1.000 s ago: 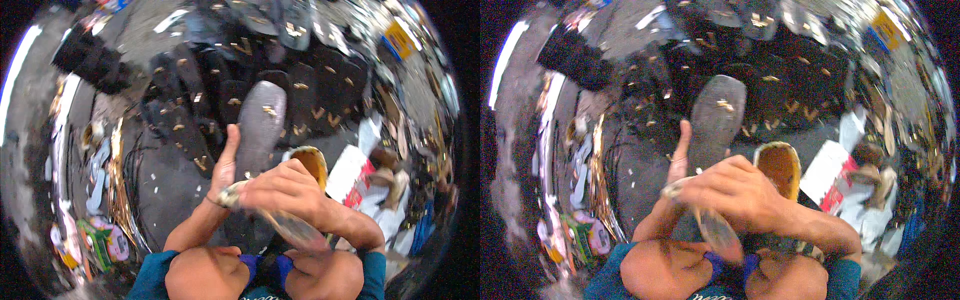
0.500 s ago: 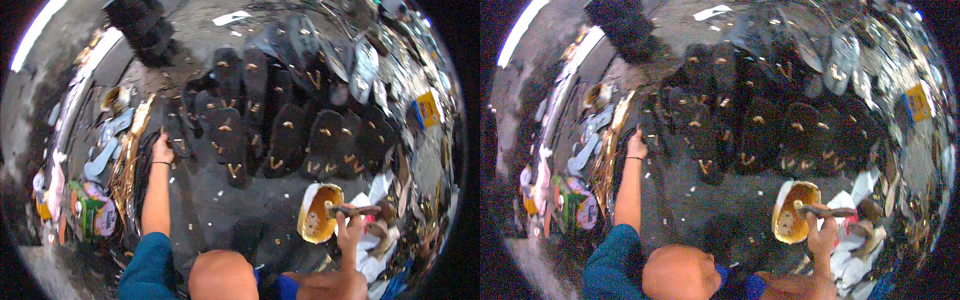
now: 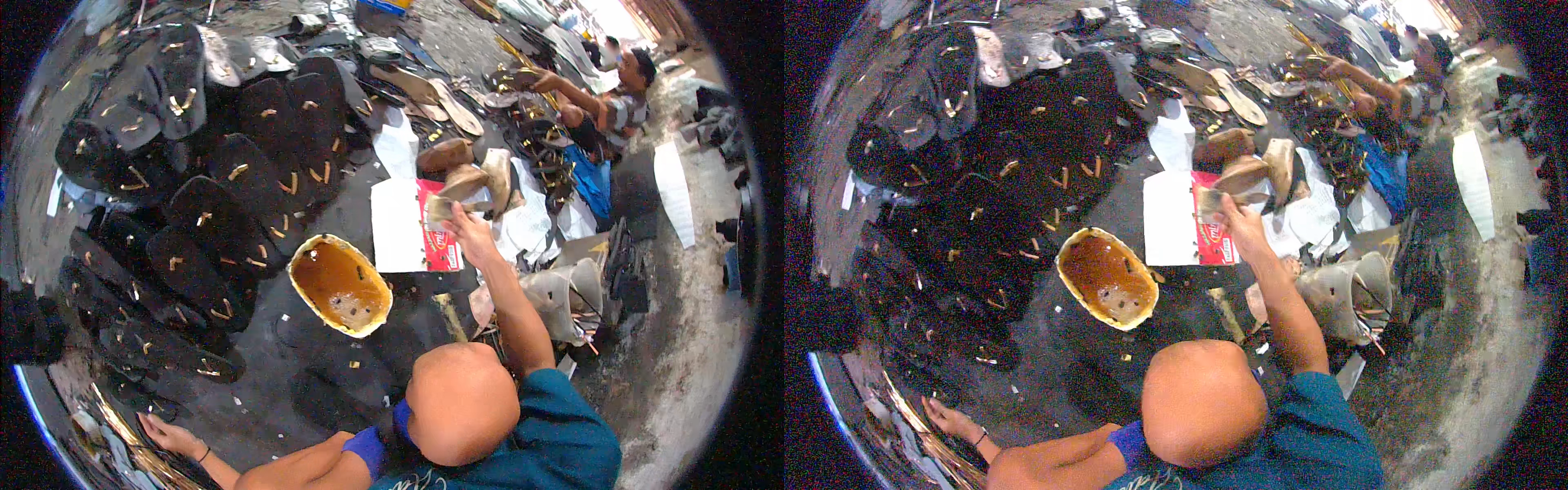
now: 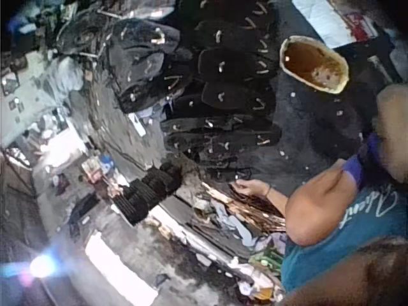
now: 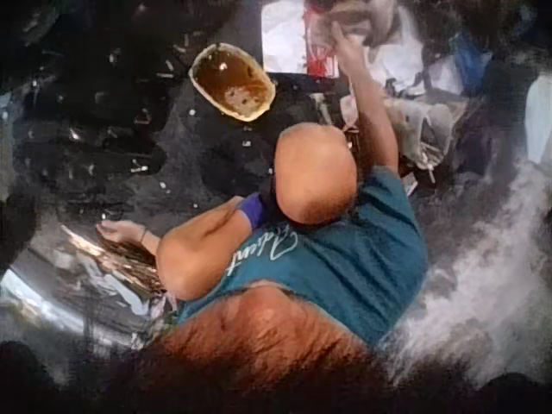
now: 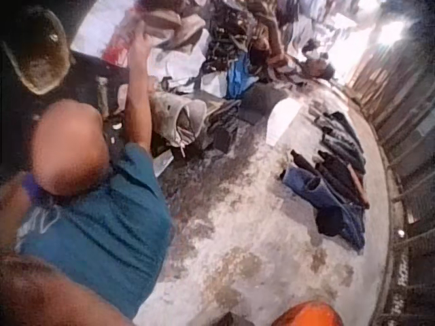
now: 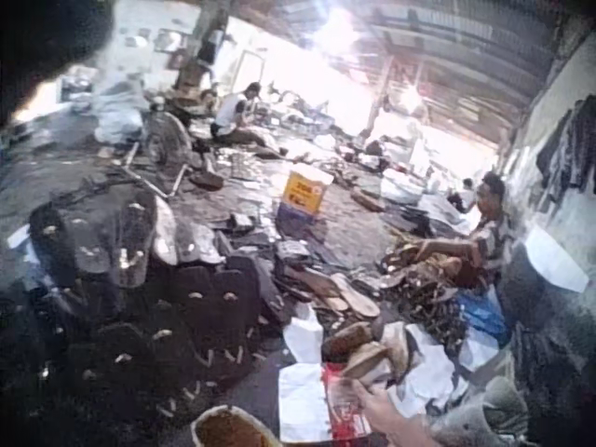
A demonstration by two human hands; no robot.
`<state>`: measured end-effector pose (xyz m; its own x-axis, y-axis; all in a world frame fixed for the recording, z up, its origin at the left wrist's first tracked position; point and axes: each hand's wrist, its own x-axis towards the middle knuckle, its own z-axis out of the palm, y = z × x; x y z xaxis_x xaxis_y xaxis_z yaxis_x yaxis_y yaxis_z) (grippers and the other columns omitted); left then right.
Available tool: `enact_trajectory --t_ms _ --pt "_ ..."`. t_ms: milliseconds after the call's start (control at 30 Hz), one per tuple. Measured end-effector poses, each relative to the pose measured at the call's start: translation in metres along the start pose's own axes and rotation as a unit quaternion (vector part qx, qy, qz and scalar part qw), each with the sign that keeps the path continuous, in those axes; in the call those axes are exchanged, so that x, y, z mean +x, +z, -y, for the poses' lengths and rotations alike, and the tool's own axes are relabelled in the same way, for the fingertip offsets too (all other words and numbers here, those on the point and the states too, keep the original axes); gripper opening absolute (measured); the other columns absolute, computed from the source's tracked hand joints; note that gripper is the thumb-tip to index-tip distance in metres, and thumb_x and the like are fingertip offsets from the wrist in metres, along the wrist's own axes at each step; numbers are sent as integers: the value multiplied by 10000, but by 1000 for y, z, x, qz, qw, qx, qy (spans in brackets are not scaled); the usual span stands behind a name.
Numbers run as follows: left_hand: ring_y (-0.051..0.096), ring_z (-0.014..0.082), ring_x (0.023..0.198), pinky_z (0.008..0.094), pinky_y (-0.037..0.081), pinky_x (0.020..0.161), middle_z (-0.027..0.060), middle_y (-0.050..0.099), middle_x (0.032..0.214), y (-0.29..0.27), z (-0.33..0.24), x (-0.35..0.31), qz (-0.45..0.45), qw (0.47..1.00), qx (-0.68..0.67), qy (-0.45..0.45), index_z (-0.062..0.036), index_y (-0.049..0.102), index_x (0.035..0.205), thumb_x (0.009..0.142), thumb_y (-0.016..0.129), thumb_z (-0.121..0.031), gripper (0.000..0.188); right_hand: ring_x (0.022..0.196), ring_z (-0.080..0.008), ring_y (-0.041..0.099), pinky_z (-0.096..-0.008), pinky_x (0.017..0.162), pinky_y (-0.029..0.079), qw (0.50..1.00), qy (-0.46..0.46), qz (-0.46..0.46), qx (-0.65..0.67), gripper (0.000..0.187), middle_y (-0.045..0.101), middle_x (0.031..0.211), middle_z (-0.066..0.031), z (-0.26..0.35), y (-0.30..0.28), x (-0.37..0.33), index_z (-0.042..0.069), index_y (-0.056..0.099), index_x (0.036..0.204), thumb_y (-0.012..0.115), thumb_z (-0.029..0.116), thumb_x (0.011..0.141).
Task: The person applies a yellowish adhesive to black rubber sheets using a brush. They spread the adhesive evenly across the surface of the sheets, then fold and handle the coated material.
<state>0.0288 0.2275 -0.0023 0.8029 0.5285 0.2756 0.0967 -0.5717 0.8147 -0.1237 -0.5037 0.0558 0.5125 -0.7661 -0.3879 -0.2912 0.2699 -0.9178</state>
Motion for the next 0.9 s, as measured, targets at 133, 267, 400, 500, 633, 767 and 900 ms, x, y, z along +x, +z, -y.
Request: enact_trajectory --t_ms 133,267,400,500,633,767,900 --pt "561 251 1170 337 426 1002 150 559 1344 29 -122 4 118 978 68 160 34 521 1335 1023 493 -140 358 911 -232 679 -330 798 529 941 -113 -100 -303 402 698 1052 -169 -53 -53 -20 -66 621 1160 626 268 937" --pt "563 220 1146 331 425 1004 127 595 1275 56 -192 -3 353 923 39 149 5 551 1304 1015 490 -142 330 958 -306 668 -369 860 517 916 -44 -63 -395 396 674 1094 -219 -77 -81 -81 -51 619 1161 650 219 873" --pt "593 204 1113 330 454 977 130 624 1235 126 -237 -70 622 779 17 -69 -9 536 1318 972 553 -139 370 1079 -368 585 -441 943 465 817 -97 -28 -567 576 604 1186 -231 -76 -65 -134 -37 553 1229 729 319 811" --pt "526 231 1215 362 472 975 171 518 1360 177 -215 -136 693 676 -82 -238 28 399 1409 948 623 -193 558 1156 -396 497 -500 977 402 764 4 44 -644 718 550 1191 -239 -70 -42 -143 -31 485 1265 778 391 764" --pt "510 243 1204 354 457 1001 145 504 1317 206 -208 -194 632 729 -128 -230 27 374 1392 851 727 -134 666 998 -354 613 -431 898 466 910 18 72 -408 474 627 1065 -215 -52 -53 -152 -13 552 1184 746 226 824" --pt "505 232 1210 350 444 1014 132 510 1320 209 -206 -207 580 696 -202 -372 45 383 1390 758 649 44 686 935 -256 651 -370 854 497 919 84 44 -383 372 677 1041 -161 -11 -76 -166 -17 589 1131 729 193 859" --pt "557 216 1162 344 501 961 118 526 1307 173 -226 -192 498 681 -265 -467 28 397 1394 762 597 86 665 870 -194 631 -340 808 502 902 182 61 -387 311 688 983 -98 49 -73 -187 -23 601 1097 703 192 896"
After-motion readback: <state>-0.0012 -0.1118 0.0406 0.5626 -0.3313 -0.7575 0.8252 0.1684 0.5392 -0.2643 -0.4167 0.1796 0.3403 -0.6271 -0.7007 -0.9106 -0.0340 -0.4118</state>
